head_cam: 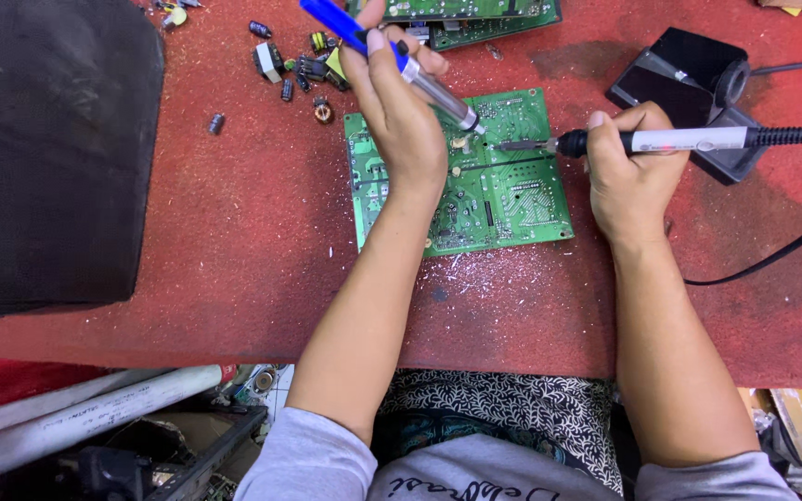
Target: The person uses a soldering iron and a desoldering pump to remove components from a green circuit board. They repeatedly heat solder joints and extract molten solder, then flip the board to continue on the other side.
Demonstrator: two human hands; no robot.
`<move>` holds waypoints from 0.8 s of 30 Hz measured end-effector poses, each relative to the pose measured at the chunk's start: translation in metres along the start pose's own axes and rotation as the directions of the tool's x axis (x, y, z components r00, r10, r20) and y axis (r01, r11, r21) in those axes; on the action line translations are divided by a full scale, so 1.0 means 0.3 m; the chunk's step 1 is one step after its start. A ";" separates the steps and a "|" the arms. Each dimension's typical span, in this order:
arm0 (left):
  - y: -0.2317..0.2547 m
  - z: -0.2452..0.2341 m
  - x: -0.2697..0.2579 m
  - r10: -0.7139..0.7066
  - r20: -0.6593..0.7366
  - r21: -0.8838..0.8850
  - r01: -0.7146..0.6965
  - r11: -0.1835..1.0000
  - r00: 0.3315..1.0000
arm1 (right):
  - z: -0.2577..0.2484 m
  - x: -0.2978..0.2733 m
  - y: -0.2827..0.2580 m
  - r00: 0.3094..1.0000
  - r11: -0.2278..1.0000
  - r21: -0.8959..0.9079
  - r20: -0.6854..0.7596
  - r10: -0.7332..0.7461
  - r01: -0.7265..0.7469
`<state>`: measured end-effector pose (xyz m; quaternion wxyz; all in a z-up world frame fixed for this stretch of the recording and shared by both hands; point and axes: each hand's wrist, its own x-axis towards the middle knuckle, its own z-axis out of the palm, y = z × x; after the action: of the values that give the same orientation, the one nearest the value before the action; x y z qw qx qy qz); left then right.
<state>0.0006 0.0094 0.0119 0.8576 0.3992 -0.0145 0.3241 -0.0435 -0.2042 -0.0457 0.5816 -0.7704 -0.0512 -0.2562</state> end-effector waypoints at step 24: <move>-0.039 -0.035 -0.010 0.003 0.065 -0.004 -0.002 1.000 0.998 | 0.021 0.006 0.013 0.987 0.995 -0.004 -0.128 0.097 -0.098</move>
<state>0.0024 0.0097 -0.0040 0.8570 0.4079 -0.0434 0.3120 -0.0382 -0.2000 -0.0495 0.5915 -0.7570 0.0252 -0.2763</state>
